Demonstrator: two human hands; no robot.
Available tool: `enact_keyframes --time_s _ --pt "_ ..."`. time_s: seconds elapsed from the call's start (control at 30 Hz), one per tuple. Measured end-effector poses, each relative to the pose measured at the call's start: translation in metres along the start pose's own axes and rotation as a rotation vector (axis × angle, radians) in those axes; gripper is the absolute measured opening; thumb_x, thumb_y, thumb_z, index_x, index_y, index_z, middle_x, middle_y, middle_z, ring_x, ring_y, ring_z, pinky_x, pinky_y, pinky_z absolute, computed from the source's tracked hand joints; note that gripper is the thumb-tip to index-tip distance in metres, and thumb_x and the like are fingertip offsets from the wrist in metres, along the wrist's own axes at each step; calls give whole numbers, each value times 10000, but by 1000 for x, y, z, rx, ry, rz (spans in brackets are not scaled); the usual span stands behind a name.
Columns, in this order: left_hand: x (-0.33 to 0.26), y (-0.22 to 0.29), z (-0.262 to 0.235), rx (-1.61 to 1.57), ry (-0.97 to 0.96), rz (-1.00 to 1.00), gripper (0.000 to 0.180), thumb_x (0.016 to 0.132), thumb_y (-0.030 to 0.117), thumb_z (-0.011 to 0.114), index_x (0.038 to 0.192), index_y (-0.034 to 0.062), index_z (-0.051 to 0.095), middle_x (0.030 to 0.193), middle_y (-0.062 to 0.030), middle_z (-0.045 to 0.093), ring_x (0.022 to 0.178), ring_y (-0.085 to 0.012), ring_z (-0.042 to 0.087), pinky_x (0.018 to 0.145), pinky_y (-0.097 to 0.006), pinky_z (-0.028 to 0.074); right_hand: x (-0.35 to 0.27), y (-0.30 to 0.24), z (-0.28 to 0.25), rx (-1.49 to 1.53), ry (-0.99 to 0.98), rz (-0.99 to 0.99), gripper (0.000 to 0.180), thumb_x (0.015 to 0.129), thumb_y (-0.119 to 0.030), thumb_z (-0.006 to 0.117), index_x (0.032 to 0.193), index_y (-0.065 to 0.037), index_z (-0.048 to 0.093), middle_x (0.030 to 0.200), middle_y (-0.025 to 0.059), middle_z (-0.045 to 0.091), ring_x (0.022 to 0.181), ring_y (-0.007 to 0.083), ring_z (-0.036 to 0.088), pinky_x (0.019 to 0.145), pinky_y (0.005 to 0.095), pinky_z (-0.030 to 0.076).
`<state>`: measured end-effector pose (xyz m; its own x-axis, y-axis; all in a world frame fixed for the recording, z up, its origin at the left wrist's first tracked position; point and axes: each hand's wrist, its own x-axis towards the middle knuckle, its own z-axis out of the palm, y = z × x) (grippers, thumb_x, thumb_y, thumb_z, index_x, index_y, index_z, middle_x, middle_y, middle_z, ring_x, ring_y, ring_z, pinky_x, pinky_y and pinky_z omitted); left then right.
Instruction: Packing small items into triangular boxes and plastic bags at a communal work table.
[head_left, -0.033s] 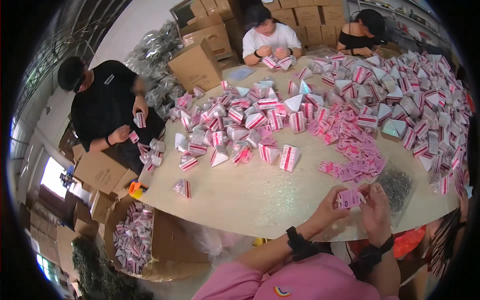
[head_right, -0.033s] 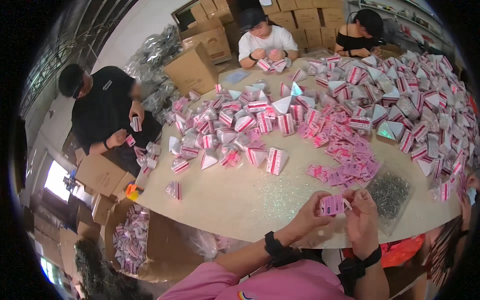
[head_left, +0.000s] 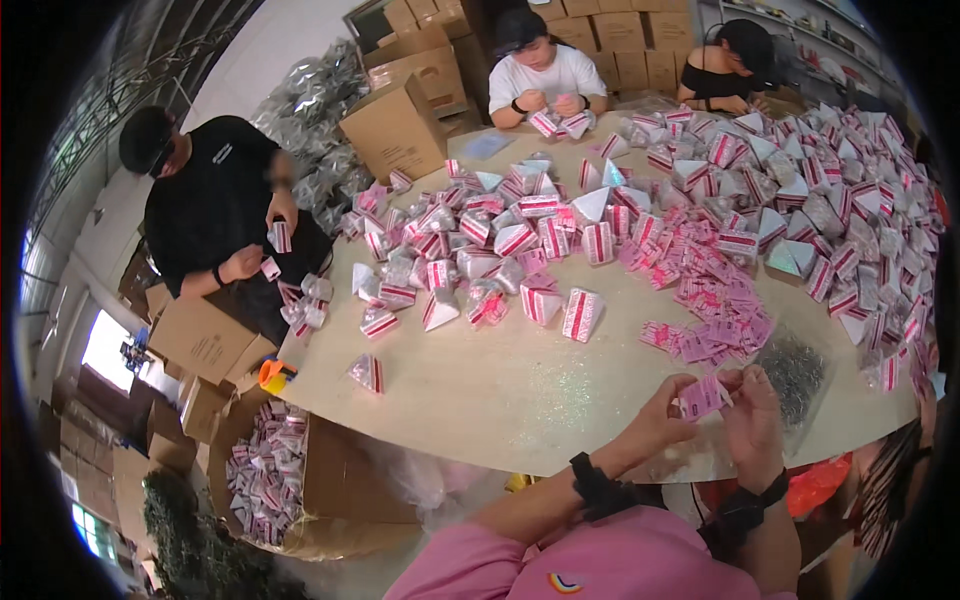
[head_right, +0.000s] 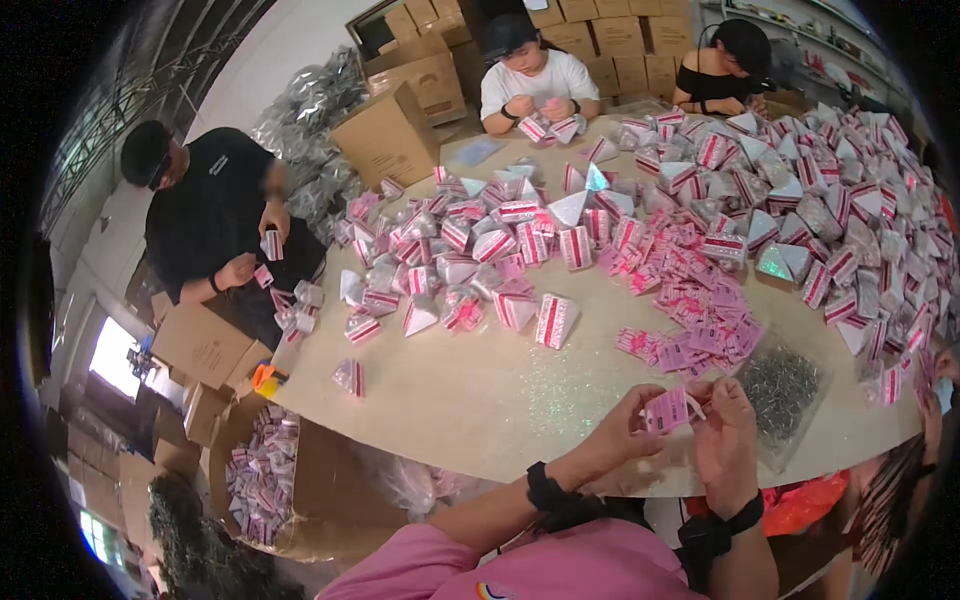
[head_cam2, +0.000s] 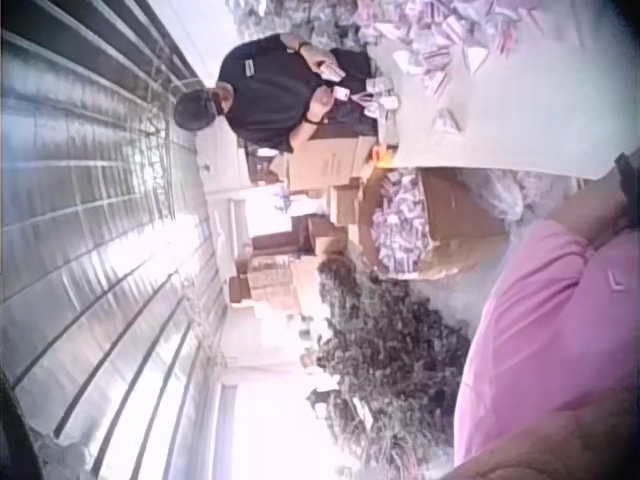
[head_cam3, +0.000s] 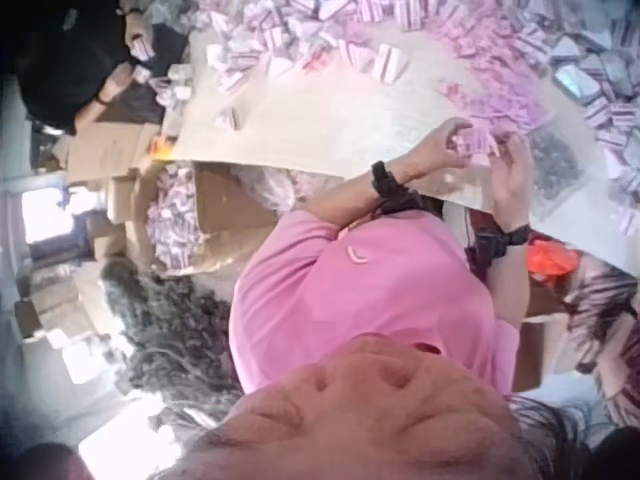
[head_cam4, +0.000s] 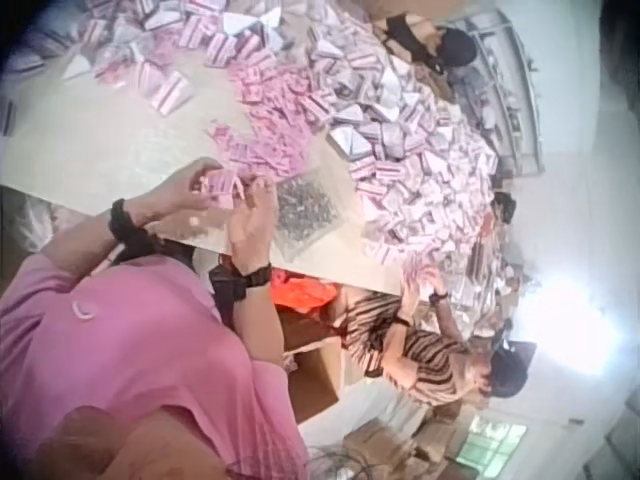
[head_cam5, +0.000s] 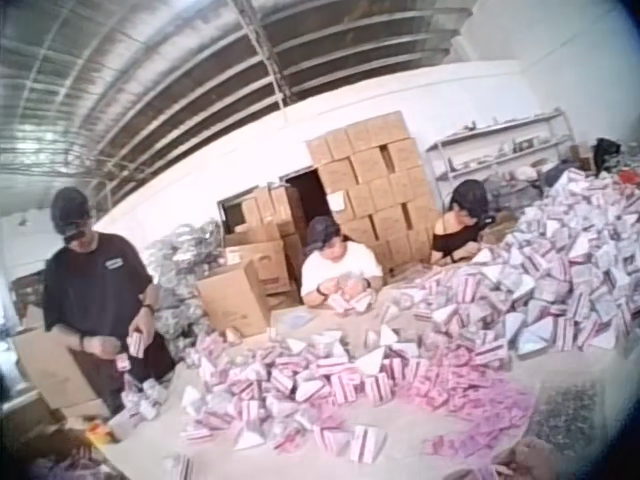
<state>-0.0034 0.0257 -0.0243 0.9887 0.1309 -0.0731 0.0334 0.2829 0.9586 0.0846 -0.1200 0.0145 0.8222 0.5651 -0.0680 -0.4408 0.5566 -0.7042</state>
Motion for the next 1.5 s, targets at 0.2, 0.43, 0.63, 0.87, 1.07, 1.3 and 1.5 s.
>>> enact_keyframes --time_s 0.2,0.43,0.63,0.87,1.07,1.3,1.5 --pt "-18 25 -11 693 176 374 637 800 151 654 1354 41 359 1258 -178 461 1133 -282 497 921 -375 434 0 7 10 18 -35 -4 109 908 -157 565 907 -73 496 745 50 553 750 169 574 766 344 477" --pt "0 42 -19 906 -78 545 575 822 207 618 1333 46 410 1261 -218 469 1110 -377 496 942 -421 412 -12 14 25 -145 -35 204 128 880 -125 595 850 -61 489 584 25 491 426 108 454 465 255 446" --pt "-11 57 -19 863 -112 506 452 849 214 584 1251 35 483 1090 -187 570 1031 -358 542 889 -409 438 -14 21 29 -165 -6 309 120 868 -99 596 833 -56 489 572 31 498 375 80 394 392 203 344" --pt "-24 57 -39 1060 -194 418 262 852 235 590 1020 43 530 995 -141 590 914 -329 564 757 -402 454 -10 29 19 -161 -166 567 104 841 -63 607 838 -47 503 619 57 548 388 66 395 370 200 297" --pt "-46 24 -56 724 24 310 175 851 193 613 818 31 557 724 -126 584 670 -278 580 614 -352 446 -1 51 28 -388 -248 610 141 805 -7 603 915 -35 520 691 56 581 464 83 481 429 213 380" --pt "-49 1 -57 122 139 -111 212 919 173 569 765 30 541 638 -1 515 574 -50 473 492 -223 370 -1 72 32 -872 -369 216 159 791 -23 635 910 -25 529 690 3 525 634 40 469 550 202 381" --pt "-56 -11 -62 -160 197 -167 182 937 158 535 788 55 524 630 18 478 544 -57 433 478 -221 352 -5 76 44 -1233 -459 -90 98 806 -50 627 876 -30 561 730 72 562 643 166 543 567 295 414"
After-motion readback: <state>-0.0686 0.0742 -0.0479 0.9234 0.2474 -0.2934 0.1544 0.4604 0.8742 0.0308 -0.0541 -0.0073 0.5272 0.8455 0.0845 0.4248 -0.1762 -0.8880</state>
